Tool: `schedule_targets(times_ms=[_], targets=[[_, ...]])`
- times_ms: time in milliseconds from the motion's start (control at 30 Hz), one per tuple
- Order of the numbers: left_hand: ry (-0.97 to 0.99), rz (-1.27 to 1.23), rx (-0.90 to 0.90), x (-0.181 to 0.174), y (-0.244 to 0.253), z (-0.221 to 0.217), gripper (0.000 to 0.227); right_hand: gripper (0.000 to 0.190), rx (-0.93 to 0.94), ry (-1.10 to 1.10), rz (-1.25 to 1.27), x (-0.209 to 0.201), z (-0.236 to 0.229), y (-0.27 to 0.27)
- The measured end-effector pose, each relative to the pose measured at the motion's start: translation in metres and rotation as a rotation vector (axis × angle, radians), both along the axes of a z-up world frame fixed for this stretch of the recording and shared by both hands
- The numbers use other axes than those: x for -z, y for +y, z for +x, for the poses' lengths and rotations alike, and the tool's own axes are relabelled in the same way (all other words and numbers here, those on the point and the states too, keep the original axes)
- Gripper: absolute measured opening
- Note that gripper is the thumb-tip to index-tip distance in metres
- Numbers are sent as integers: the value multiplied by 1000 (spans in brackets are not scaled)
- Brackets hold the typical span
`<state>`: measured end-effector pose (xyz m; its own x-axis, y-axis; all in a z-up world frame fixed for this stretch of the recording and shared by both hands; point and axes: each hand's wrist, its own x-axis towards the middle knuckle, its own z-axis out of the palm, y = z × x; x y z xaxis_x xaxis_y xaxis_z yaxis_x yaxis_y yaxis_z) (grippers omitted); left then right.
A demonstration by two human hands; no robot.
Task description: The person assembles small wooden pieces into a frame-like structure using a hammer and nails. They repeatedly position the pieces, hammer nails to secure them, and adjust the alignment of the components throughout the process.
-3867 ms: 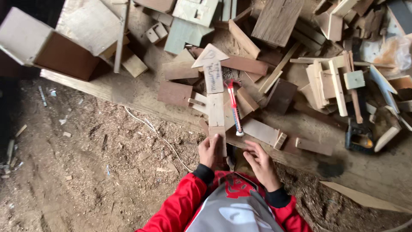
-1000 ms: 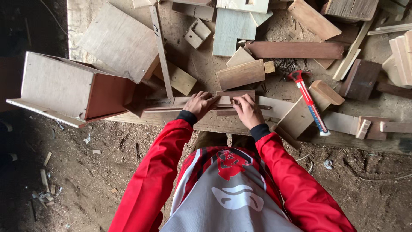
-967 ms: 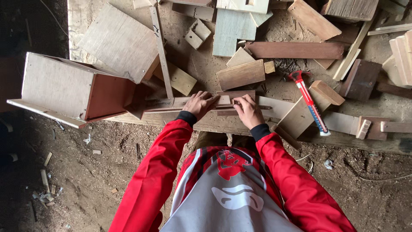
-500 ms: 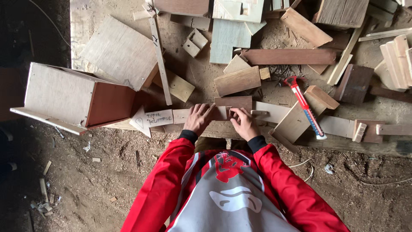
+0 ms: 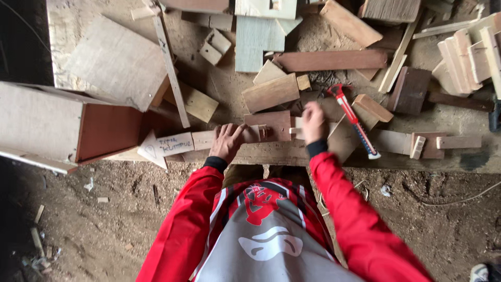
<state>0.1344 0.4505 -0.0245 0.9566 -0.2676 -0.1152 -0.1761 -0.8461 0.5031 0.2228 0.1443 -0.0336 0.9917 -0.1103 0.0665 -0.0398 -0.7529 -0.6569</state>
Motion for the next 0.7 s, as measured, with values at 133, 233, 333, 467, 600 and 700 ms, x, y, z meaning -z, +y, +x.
schedule_targets(times_ms=[133, 233, 333, 467, 600, 700], targets=[[-142, 38, -51, 5, -4, -7, 64, 18, -87, -130, -366, 33, 38, -31], [-144, 45, -101, 6, -8, -9, 60, 25, -190, -185, -486, 45, 55, -40], [-99, 64, -107, 4, -7, -10, 59, 24, -310, -9, -525, 50, 64, -41], [-33, 150, -88, -4, -3, -6, 63, 29, -305, 42, -538, 54, 61, -37], [-12, 152, -105, -9, -8, -2, 63, 33, -326, 13, -582, 53, 44, -44], [-2, 195, -113, -10, -9, -1, 68, 23, -345, 74, -537, 48, 38, -47]])
